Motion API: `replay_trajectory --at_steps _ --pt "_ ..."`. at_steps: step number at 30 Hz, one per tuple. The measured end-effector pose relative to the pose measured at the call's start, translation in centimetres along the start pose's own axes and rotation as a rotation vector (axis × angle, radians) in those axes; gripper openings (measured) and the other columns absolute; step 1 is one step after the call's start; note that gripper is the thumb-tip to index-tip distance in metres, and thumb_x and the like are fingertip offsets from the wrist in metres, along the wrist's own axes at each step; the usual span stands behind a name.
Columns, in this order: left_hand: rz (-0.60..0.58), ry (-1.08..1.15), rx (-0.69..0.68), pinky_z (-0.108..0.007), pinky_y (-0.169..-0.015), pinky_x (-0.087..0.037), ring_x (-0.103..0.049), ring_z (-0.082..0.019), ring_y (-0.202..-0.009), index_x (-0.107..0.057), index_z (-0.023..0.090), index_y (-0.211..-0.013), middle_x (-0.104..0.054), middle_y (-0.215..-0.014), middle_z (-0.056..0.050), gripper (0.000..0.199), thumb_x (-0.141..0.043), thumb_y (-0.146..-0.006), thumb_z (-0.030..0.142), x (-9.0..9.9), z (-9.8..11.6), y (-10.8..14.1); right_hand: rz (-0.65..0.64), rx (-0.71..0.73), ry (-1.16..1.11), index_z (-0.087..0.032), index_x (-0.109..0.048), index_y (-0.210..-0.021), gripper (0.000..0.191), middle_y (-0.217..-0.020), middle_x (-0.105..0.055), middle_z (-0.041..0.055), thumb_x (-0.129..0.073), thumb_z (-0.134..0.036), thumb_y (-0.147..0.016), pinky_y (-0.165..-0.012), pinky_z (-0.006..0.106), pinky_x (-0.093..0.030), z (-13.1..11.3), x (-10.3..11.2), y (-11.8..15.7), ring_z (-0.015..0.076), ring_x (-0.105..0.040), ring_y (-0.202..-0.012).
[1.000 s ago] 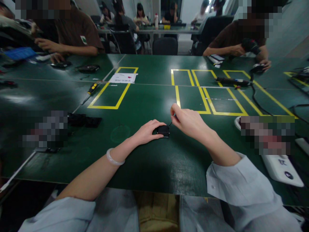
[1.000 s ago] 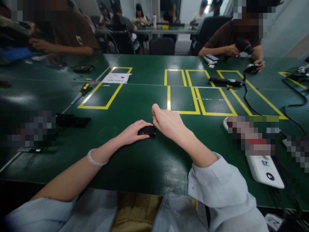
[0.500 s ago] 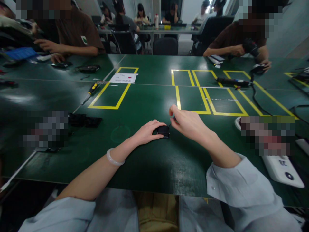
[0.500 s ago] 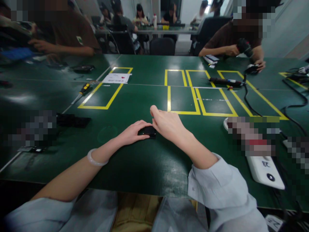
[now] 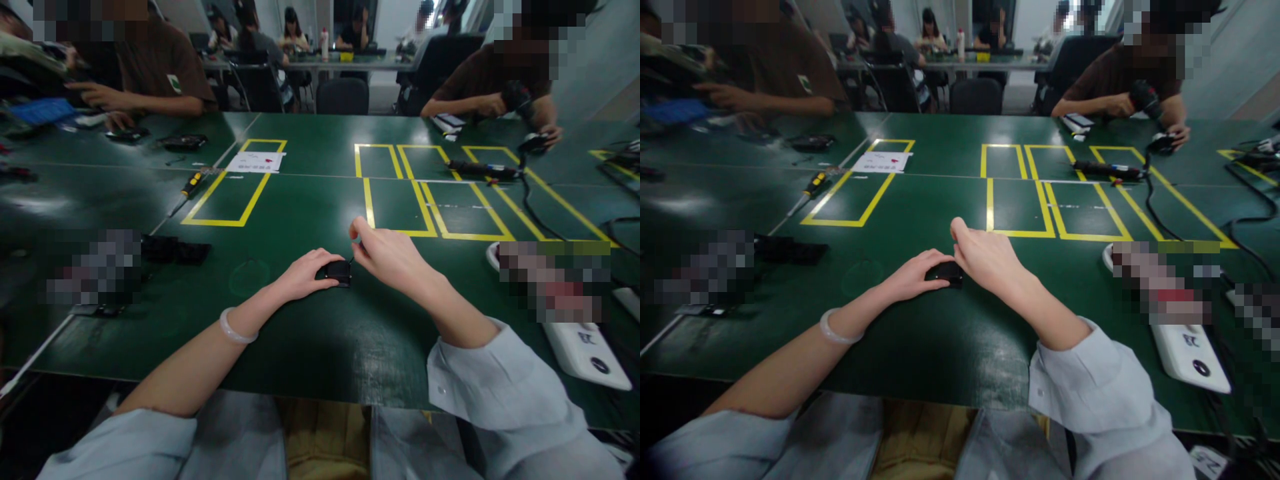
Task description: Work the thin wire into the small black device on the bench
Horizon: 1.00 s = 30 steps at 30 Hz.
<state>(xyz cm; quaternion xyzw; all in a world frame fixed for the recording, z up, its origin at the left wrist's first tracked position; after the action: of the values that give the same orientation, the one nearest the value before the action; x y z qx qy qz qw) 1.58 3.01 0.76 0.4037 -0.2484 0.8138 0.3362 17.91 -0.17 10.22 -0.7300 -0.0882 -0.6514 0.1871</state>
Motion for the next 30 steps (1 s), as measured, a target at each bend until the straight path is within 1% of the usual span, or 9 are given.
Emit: replay_trajectory --at_steps 8,10,12,17,19,21,24,27,30 --pt "0.004 -0.007 -0.008 -0.036 -0.092 -0.043 -0.053 -0.024 -0.105 -0.052 0.026 -0.129 -0.057 -0.114 -0.007 0.045 -0.06 -0.087 0.043 -0.1 -0.23 0.07 -0.036 -0.021 0.039 -0.02 -0.052 -0.103 0.031 -0.079 -0.069 0.0044 -0.032 -0.043 -0.096 -0.052 0.027 -0.019 -0.07 0.13 -0.08 0.0167 -0.061 -0.066" --pt "0.004 -0.005 -0.011 -0.036 -0.092 -0.043 -0.053 -0.024 -0.105 -0.052 0.026 -0.129 -0.057 -0.114 -0.007 0.045 -0.059 -0.088 0.042 -0.02 -0.1 0.09 -0.049 -0.033 0.066 -0.02 -0.053 -0.103 0.032 -0.078 -0.069 0.0048 -0.031 -0.043 -0.097 -0.052 0.028 -0.018 -0.07 0.12 -0.14 0.0174 -0.061 -0.066" --pt "0.004 -0.004 -0.01 -0.036 -0.092 -0.044 -0.054 -0.024 -0.105 -0.052 0.027 -0.129 -0.057 -0.114 -0.007 0.044 -0.059 -0.088 0.042 0.08 0.06 0.1 -0.055 -0.039 0.076 -0.02 -0.052 -0.105 0.03 -0.078 -0.069 0.0052 -0.03 -0.038 -0.097 -0.052 0.028 -0.018 -0.08 0.13 -0.14 0.0177 -0.061 -0.065" --pt "-0.001 -0.018 -0.002 -0.036 -0.091 -0.044 -0.054 -0.024 -0.104 -0.052 0.026 -0.129 -0.057 -0.114 -0.007 0.044 -0.059 -0.088 0.042 0.27 0.34 0.06 -0.03 -0.025 0.024 -0.018 -0.048 -0.111 0.025 -0.083 -0.069 0.0055 -0.033 -0.029 -0.095 -0.053 0.027 -0.02 -0.04 0.16 -0.01 0.0165 -0.06 -0.066" --pt "-0.004 -0.023 -0.002 -0.036 -0.092 -0.044 -0.054 -0.024 -0.105 -0.052 0.026 -0.129 -0.057 -0.114 -0.007 0.045 -0.059 -0.088 0.042 0.26 0.35 0.03 -0.009 -0.017 0.015 -0.018 -0.049 -0.109 0.024 -0.084 -0.069 0.0052 -0.034 -0.03 -0.095 -0.052 0.027 -0.021 -0.03 0.18 0.02 0.0164 -0.06 -0.067" --pt "-0.001 -0.021 -0.004 -0.037 -0.092 -0.044 -0.054 -0.024 -0.105 -0.051 0.026 -0.129 -0.057 -0.114 -0.007 0.045 -0.059 -0.088 0.042 0.21 0.28 0.03 -0.004 -0.015 0.017 -0.019 -0.05 -0.107 0.026 -0.082 -0.069 0.0048 -0.033 -0.036 -0.096 -0.053 0.027 -0.021 -0.07 0.19 0.0 0.0166 -0.06 -0.067" --pt "0.006 -0.015 -0.006 -0.037 -0.093 -0.044 -0.053 -0.024 -0.106 -0.052 0.027 -0.129 -0.057 -0.115 -0.006 0.044 -0.059 -0.088 0.043 0.11 0.14 0.04 -0.038 -0.038 0.043 -0.02 -0.052 -0.106 0.033 -0.079 -0.069 0.005 -0.029 -0.043 -0.097 -0.053 0.027 -0.02 -0.11 0.17 -0.07 0.017 -0.06 -0.065" --pt "0.007 -0.01 -0.007 -0.036 -0.092 -0.044 -0.054 -0.024 -0.106 -0.052 0.026 -0.128 -0.057 -0.114 -0.007 0.044 -0.059 -0.088 0.043 0.1 0.14 0.05 -0.059 -0.063 0.058 -0.019 -0.051 -0.108 0.031 -0.079 -0.069 0.0055 -0.029 -0.039 -0.098 -0.053 0.028 -0.02 -0.05 0.16 -0.16 0.0166 -0.059 -0.064" --pt "0.008 0.001 -0.005 -0.036 -0.092 -0.044 -0.054 -0.024 -0.106 -0.052 0.026 -0.128 -0.057 -0.113 -0.007 0.044 -0.059 -0.088 0.042 0.2 0.3 0.05 -0.032 -0.054 0.035 -0.018 -0.049 -0.109 0.027 -0.081 -0.069 0.0054 -0.032 -0.034 -0.097 -0.053 0.027 -0.02 0.08 0.19 -0.2 0.0161 -0.059 -0.065"
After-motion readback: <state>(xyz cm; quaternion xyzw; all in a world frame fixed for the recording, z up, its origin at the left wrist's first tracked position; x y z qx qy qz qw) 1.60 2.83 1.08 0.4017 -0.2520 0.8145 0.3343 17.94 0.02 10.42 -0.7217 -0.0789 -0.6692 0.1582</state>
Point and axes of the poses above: each hand's wrist, its own y-axis away from the middle knuckle, its own x-axis out of the back of the hand, z = x × y, the point moved 4 cm from there along -y, towards the middle knuckle
